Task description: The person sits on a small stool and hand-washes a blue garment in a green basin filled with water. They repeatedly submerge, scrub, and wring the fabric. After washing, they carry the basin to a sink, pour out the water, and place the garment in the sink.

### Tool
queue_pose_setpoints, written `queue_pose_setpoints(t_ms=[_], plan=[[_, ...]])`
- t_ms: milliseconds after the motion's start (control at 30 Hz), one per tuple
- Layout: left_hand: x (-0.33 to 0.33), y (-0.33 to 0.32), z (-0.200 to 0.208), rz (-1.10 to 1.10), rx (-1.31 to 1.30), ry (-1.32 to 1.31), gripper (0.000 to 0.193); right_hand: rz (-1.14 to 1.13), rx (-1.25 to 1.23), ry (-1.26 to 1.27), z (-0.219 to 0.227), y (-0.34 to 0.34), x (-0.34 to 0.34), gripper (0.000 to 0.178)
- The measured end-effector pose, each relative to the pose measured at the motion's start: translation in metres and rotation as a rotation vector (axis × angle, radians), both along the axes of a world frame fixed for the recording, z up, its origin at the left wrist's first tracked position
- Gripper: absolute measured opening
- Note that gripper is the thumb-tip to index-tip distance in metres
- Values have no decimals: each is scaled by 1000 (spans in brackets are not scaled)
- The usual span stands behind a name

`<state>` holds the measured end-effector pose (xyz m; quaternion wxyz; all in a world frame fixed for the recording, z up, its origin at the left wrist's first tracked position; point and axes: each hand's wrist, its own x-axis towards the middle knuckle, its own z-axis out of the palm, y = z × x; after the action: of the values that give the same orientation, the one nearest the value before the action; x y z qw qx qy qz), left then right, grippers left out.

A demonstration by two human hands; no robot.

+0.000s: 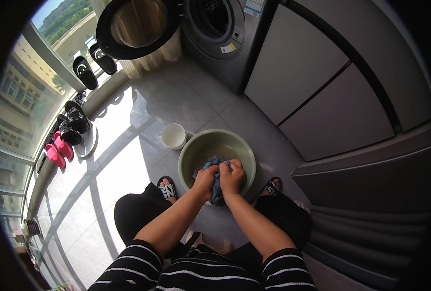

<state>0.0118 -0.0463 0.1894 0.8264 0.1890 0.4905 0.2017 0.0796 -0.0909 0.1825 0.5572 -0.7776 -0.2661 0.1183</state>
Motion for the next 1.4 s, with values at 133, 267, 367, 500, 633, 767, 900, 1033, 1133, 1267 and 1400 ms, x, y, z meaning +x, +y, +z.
queue_pose_setpoints(t_ms=[133,267,367,500,633,767,900,1033,1133,1267,1400], plan=[[-8,25,-33,-31,-17,-124,24,237,201,-220,3,-1,-32,15],[-3,4,-20,-6,-65,-78,25,24,-29,60,7,3,2,11],[2,2,1,26,-25,-21,20,15,63,-158,-2,0,-6,12],[-14,26,-59,-75,111,-22,20,290,185,-270,14,-3,-36,10],[-2,6,-31,-119,-152,-123,16,-73,107,8,-25,0,8,17],[-3,28,22,-98,-211,-380,25,-197,131,202,-41,-6,51,16],[-21,70,32,68,-182,-521,36,-94,216,655,-26,-20,90,20],[-20,69,33,107,-188,-606,45,219,164,930,-28,-42,110,22],[-12,59,43,36,-229,-673,49,407,25,785,-11,-40,111,37],[-3,45,36,-169,-292,-713,52,588,0,854,23,-32,82,62],[1,37,46,-362,127,-205,60,613,50,876,35,-27,70,49]])
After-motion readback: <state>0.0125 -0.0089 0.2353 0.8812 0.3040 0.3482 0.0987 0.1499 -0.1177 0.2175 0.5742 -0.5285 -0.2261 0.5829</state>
